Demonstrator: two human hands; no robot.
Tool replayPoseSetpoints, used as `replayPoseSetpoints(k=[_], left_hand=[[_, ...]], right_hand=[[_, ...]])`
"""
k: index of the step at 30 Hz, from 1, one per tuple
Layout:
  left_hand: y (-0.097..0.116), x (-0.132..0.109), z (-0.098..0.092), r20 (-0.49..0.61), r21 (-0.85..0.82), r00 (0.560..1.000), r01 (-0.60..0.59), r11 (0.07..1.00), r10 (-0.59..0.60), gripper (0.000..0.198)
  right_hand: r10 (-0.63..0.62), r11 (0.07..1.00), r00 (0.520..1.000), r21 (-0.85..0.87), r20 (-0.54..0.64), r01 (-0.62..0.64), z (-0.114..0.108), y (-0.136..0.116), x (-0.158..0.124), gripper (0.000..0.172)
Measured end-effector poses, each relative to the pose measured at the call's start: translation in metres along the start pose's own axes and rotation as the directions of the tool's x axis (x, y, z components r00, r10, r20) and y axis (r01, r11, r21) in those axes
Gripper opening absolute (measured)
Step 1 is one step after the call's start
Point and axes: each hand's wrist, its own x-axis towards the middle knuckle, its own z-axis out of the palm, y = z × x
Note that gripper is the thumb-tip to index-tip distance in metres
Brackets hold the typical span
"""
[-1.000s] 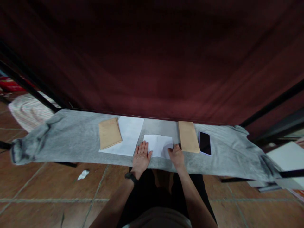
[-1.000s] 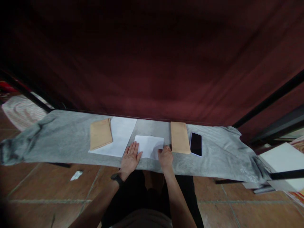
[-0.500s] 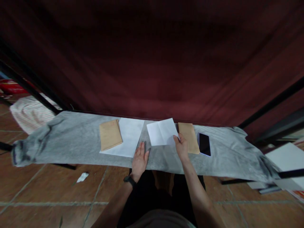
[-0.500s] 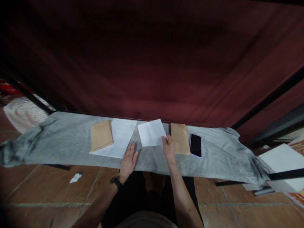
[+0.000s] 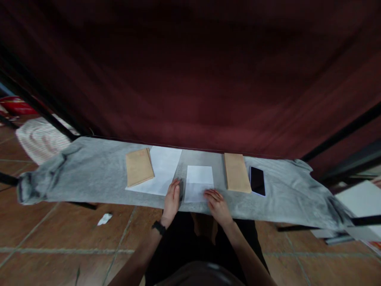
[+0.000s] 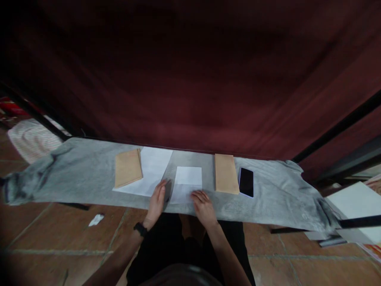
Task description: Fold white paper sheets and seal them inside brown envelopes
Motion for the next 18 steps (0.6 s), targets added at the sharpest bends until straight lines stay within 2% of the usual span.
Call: replayPoseSetpoints(k=[2, 4, 6, 8, 9, 11, 12, 14, 18], left_hand=[[0.007, 0.006, 0.006, 0.045, 0.020, 0.999, -0.029, 0.999, 0.028, 0.047], [0.019, 0.013, 0.018, 0.176, 0.049, 0.979, -0.116, 0.992, 0.106, 0.046], [0.033, 0.018, 0.036, 0.375, 0.064, 0.904, -0.247, 0.967, 0.206, 0.047], [0.044, 0.022, 0.057, 0.539, 0.079, 0.794, -0.382, 0.921, 0.283, 0.049], [0.048, 0.024, 0.067, 0.605, 0.088, 0.736, -0.442, 0.893, 0.304, 0.049], [0.051, 0.029, 0.085, 0.680, 0.131, 0.668, -0.516, 0.847, 0.302, 0.049], [0.051, 0.033, 0.092, 0.698, 0.157, 0.654, -0.538, 0.828, 0.292, 0.049], [0.047, 0.042, 0.099, 0.705, 0.213, 0.656, -0.558, 0.802, 0.269, 0.049], [0.032, 0.067, 0.094, 0.649, 0.308, 0.720, -0.542, 0.782, 0.243, 0.050]], right_hand=[[0.005, 1.000, 1.000, -0.006, 0.007, -0.005, 0.006, 0.001, -0.009, 0.045], [0.008, 1.000, 1.000, -0.018, 0.013, -0.008, 0.008, 0.002, -0.013, 0.046], [0.009, 0.999, 1.000, -0.034, 0.020, -0.008, 0.010, 0.001, -0.013, 0.047], [0.016, 0.999, 1.000, -0.048, 0.020, -0.015, 0.011, 0.001, -0.012, 0.046], [0.019, 0.998, 1.000, -0.053, 0.022, -0.018, 0.011, 0.000, -0.012, 0.044], [0.030, 0.998, 0.999, -0.057, 0.025, -0.028, 0.012, 0.000, -0.012, 0.040], [0.036, 0.998, 0.999, -0.057, 0.025, -0.035, 0.012, 0.001, -0.012, 0.039], [0.046, 0.997, 0.999, -0.056, 0.025, -0.044, 0.013, 0.002, -0.013, 0.042], [0.046, 0.998, 0.998, -0.041, 0.034, -0.045, 0.014, 0.003, -0.014, 0.050]])
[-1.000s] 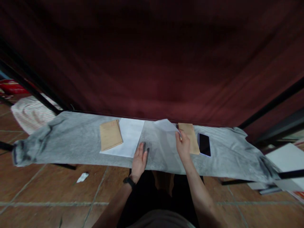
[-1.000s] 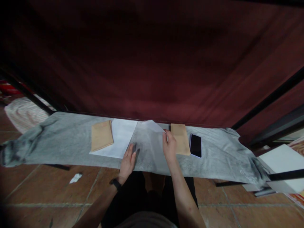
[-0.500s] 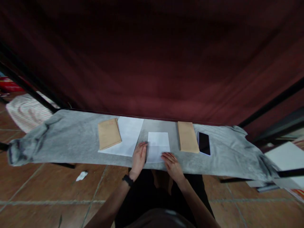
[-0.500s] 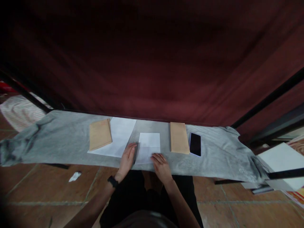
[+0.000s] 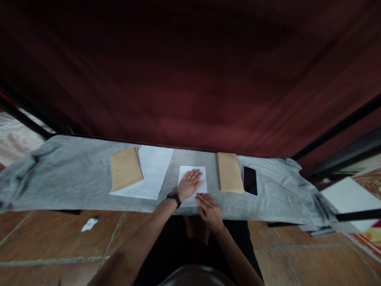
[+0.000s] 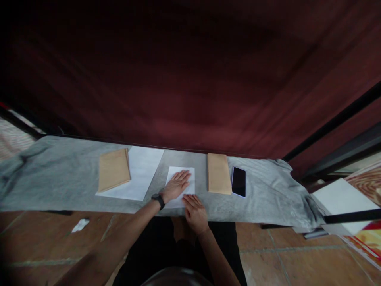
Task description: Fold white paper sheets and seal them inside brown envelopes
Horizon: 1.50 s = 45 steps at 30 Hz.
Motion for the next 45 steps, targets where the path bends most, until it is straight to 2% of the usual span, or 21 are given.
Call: replayPoseSetpoints(k=[3, 6, 8, 10, 14, 17, 19, 22, 26, 31, 34, 38, 40, 43, 45], left_hand=[[-0.021, -0.004, -0.008, -0.034, -0.001, 0.995, 0.092, 0.996, -0.092, 0.052], [-0.032, -0.021, -0.017, -0.017, -0.117, 0.988, 0.153, 0.981, -0.156, 0.052], [-0.033, -0.042, -0.024, 0.004, -0.278, 0.989, 0.145, 0.949, -0.150, 0.050], [-0.031, -0.070, -0.034, 0.039, -0.480, 0.997, 0.082, 0.874, -0.071, 0.046], [-0.030, -0.124, -0.049, 0.071, -0.592, 0.997, 0.025, 0.805, 0.021, 0.048], [-0.034, -0.141, -0.048, 0.029, -0.571, 0.999, 0.037, 0.820, -0.025, 0.055], [-0.036, -0.139, -0.042, -0.020, -0.528, 0.995, 0.070, 0.846, -0.094, 0.051], [-0.033, -0.131, -0.036, -0.074, -0.464, 0.988, 0.083, 0.882, -0.132, 0.054], [-0.026, -0.132, -0.035, -0.134, -0.465, 0.975, 0.094, 0.880, -0.175, 0.048], [-0.027, -0.141, -0.032, -0.142, -0.523, 0.964, 0.120, 0.844, -0.225, 0.026], [-0.026, -0.140, -0.029, -0.169, -0.521, 0.947, 0.148, 0.840, -0.271, 0.024], [-0.020, -0.131, -0.030, -0.144, -0.529, 0.909, 0.262, 0.807, -0.390, 0.030], [-0.018, -0.125, -0.031, -0.131, -0.533, 0.876, 0.333, 0.778, -0.464, 0.031], [-0.018, -0.114, -0.031, -0.164, -0.506, 0.821, 0.406, 0.761, -0.547, 0.030], [-0.019, -0.107, -0.031, -0.206, -0.489, 0.804, 0.409, 0.770, -0.558, 0.031]], right_hand=[[-0.002, 1.000, 1.000, 0.020, 0.006, 0.002, 0.000, 0.000, 0.000, 0.051], [-0.023, 0.998, 1.000, 0.053, 0.010, 0.022, -0.003, 0.000, -0.001, 0.053], [-0.044, 0.995, 0.999, 0.085, 0.009, 0.043, -0.007, 0.000, 0.000, 0.054], [-0.057, 0.990, 0.998, 0.130, 0.006, 0.055, -0.011, 0.000, 0.000, 0.052], [-0.024, 0.977, 1.000, 0.213, -0.016, 0.027, -0.018, -0.004, -0.001, 0.042], [-0.002, 0.971, 1.000, 0.240, 0.005, 0.001, -0.021, -0.012, -0.002, 0.037], [-0.016, 0.968, 0.999, 0.249, 0.048, 0.004, -0.022, -0.018, -0.003, 0.036], [-0.009, 0.975, 0.997, 0.224, 0.079, -0.009, -0.024, -0.019, -0.006, 0.039], [0.104, 0.977, 0.994, 0.182, 0.037, -0.110, -0.028, -0.005, -0.014, 0.044], [0.158, 0.966, 0.987, 0.206, 0.000, -0.154, -0.029, 0.010, -0.014, 0.029], [0.184, 0.965, 0.983, 0.195, -0.016, -0.177, -0.024, 0.010, -0.004, 0.025], [0.331, 0.934, 0.942, 0.161, -0.054, -0.319, -0.015, 0.009, 0.012, 0.028], [0.381, 0.917, 0.923, 0.144, -0.051, -0.371, -0.012, 0.009, 0.022, 0.031], [0.424, 0.903, 0.904, 0.090, -0.049, -0.419, -0.010, 0.010, 0.037, 0.034], [0.444, 0.896, 0.895, 0.040, -0.054, -0.442, -0.009, 0.011, 0.047, 0.035]])
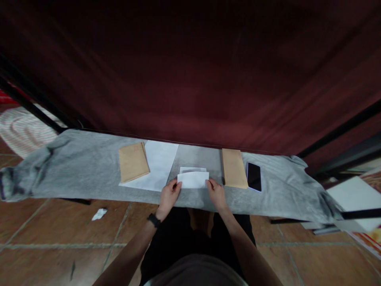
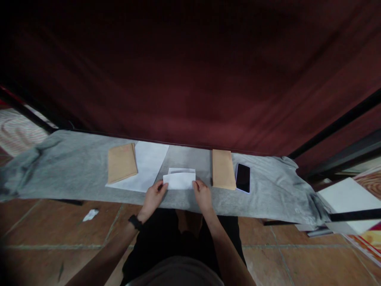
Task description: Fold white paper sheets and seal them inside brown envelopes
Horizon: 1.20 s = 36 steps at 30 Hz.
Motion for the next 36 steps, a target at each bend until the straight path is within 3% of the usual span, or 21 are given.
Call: replayPoseSetpoints(k=[3, 8, 18, 27, 32, 36], left_hand=[[0.002, 0.010, 0.003, -0.042, 0.009, 0.999, -0.021, 1.000, 0.022, 0.030], [0.006, 0.023, 0.004, -0.018, 0.070, 0.999, 0.045, 0.996, -0.044, 0.027], [0.027, 0.032, 0.007, -0.004, 0.395, 0.979, 0.187, 0.899, -0.202, 0.029], [0.041, 0.034, 0.008, -0.009, 0.500, 0.970, 0.215, 0.839, -0.243, 0.033], [0.042, 0.036, 0.009, -0.016, 0.517, 0.969, 0.217, 0.828, -0.245, 0.033], [0.040, 0.036, 0.010, -0.023, 0.521, 0.973, 0.209, 0.828, -0.230, 0.033]], right_hand=[[0.023, 0.998, 0.999, -0.051, -0.023, -0.024, 0.004, -0.003, 0.009, 0.035], [0.049, 0.993, 0.997, -0.105, -0.056, -0.055, 0.012, -0.007, 0.013, 0.033], [0.080, 0.955, 0.990, -0.276, -0.116, -0.109, 0.022, -0.015, 0.021, 0.021], [0.093, 0.940, 0.988, -0.316, -0.127, -0.129, 0.026, -0.015, 0.028, 0.029], [-0.076, 0.969, 0.974, -0.247, -0.215, 0.021, 0.023, -0.016, 0.025, 0.028], [-0.305, 0.937, 0.951, -0.191, -0.046, 0.291, 0.025, -0.024, 0.008, 0.040]])
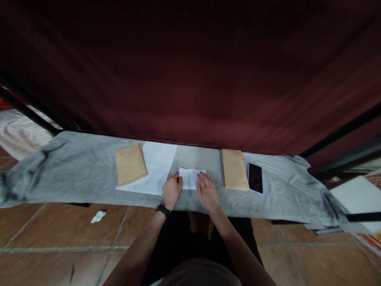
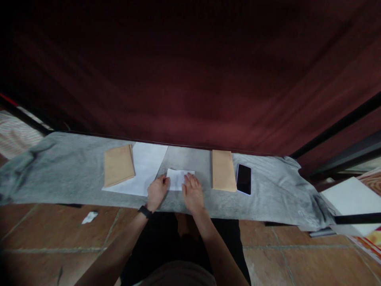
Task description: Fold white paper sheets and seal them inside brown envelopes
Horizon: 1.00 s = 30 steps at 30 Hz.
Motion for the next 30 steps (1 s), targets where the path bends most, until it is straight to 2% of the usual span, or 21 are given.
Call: replayPoseSetpoints(k=[2, 7, 15, 18, 20, 22, 23, 26, 28, 30], left_hand=[[-0.001, 0.000, 0.001, -0.014, 0.000, 1.000, -0.009, 1.000, 0.009, 0.033], [0.000, 0.000, 0.001, -0.018, -0.001, 1.000, -0.020, 1.000, 0.020, 0.033], [0.000, 0.002, 0.003, 0.010, -0.006, 1.000, -0.001, 1.000, 0.001, 0.032], [-0.001, 0.000, 0.006, -0.052, -0.038, 0.999, 0.005, 0.999, -0.006, 0.030], [0.001, -0.003, 0.010, -0.184, -0.054, 0.981, -0.077, 0.996, 0.066, 0.033], [0.005, -0.009, 0.017, -0.301, -0.062, 0.929, -0.245, 0.968, 0.216, 0.039], [0.008, -0.012, 0.021, -0.316, -0.060, 0.897, -0.344, 0.937, 0.309, 0.042], [0.014, -0.022, 0.038, -0.213, -0.031, 0.818, -0.552, 0.833, 0.535, 0.048], [0.014, -0.027, 0.049, -0.130, 0.028, 0.816, -0.566, 0.824, 0.564, 0.053], [0.011, -0.029, 0.057, -0.104, 0.088, 0.844, -0.520, 0.850, 0.527, 0.056]], right_hand=[[-0.073, 0.997, 0.996, -0.005, 0.050, 0.073, 0.003, -0.006, -0.009, 0.048], [-0.042, 0.998, 0.998, -0.034, 0.042, 0.044, 0.012, -0.011, -0.022, 0.057], [0.008, 0.996, 1.000, -0.087, -0.009, -0.009, 0.013, -0.014, -0.021, 0.053], [0.017, 0.994, 1.000, -0.103, -0.007, -0.018, 0.014, -0.014, -0.021, 0.051], [0.024, 0.994, 1.000, -0.110, -0.005, -0.025, 0.015, -0.014, -0.021, 0.050], [0.033, 0.993, 0.999, -0.115, 0.004, -0.032, 0.016, -0.013, -0.021, 0.049], [0.037, 0.992, 0.999, -0.118, 0.012, -0.035, 0.017, -0.013, -0.021, 0.048], [0.045, 0.991, 0.998, -0.126, 0.051, -0.038, 0.020, -0.011, -0.021, 0.046], [0.064, 0.991, 0.996, -0.118, 0.068, -0.056, 0.020, -0.009, -0.020, 0.046], [0.087, 0.992, 0.993, -0.103, 0.081, -0.078, 0.018, -0.005, -0.019, 0.046]])
